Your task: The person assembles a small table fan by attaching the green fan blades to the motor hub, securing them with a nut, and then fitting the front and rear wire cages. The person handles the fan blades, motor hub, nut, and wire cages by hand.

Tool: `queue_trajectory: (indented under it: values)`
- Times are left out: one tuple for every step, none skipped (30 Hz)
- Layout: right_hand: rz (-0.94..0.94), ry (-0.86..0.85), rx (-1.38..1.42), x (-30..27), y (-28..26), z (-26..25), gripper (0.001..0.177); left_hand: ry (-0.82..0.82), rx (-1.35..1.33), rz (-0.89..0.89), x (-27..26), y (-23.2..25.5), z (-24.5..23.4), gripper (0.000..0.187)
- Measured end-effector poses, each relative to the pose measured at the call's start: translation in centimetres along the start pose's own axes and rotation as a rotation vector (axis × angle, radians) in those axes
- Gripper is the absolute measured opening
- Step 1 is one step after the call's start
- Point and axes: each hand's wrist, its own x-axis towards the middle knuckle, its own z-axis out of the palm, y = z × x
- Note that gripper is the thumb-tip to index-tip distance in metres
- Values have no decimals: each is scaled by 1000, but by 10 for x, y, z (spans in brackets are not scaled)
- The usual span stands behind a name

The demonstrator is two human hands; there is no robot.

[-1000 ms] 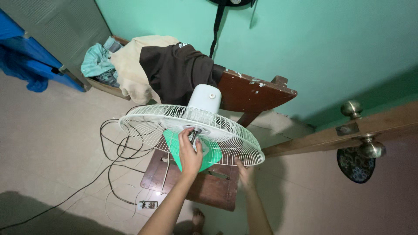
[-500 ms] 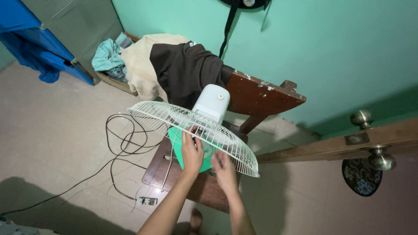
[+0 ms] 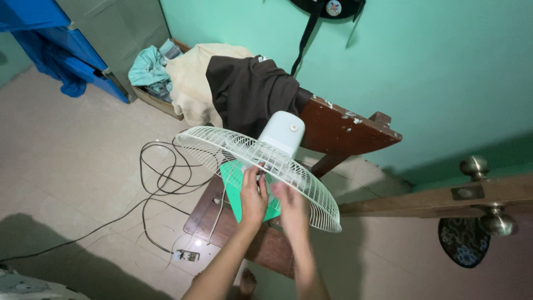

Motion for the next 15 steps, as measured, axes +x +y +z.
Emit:
queue_trajectory:
  values:
    - [-80, -18, -235, -25, -17, -8, 24, -7, 9, 4, 0, 0, -1, 32]
    - [-243, 31, -260, -53, -35, -15, 20, -10, 15, 3, 1, -1, -1, 31]
    - [-405, 76, -288, -75, -54, -20, 16, -13, 18, -3, 0, -1, -1, 31]
    - [-581, 234, -430, -76, -69, -20, 17, -15, 20, -9, 0, -1, -2, 30]
    - [-756, 391, -574, -77, -83, -21, 21, -5, 20, -4, -2, -2, -1, 30]
    - [-931, 549, -717, -77, -95, -22, 26, 4, 19, 1, -2, -2, 0, 30]
    - [-840, 484, -772, -67, -105, -26, 36, 15, 19, 10, -2, -2, 0, 30]
    - [-748, 420, -826, -50, -114, -31, 48, 14, 16, 1, -3, -1, 0, 30]
    - [-754, 368, -836, -33, -121, -35, 51, 12, 13, -4, -2, 0, 0, 30]
    - [-760, 317, -847, -21, -127, -38, 54, 10, 10, -9, 0, 1, -1, 30]
    - [-738, 303, -910, -14, -130, -43, 56, 12, 6, -1, -1, 2, -1, 29]
    - [-715, 288, -973, -9, -132, -49, 58, 14, 2, 7, 0, 3, -1, 29]
    - [-692, 272, -1037, -7, -132, -53, 61, 16, -2, 13, -1, 4, -2, 29]
    - [-596, 251, -947, -5, -131, -56, 54, 14, -19, 11, -1, 5, -2, 29]
    - [-498, 229, -857, -5, -129, -58, 47, 11, -36, 8, -2, 6, -3, 29]
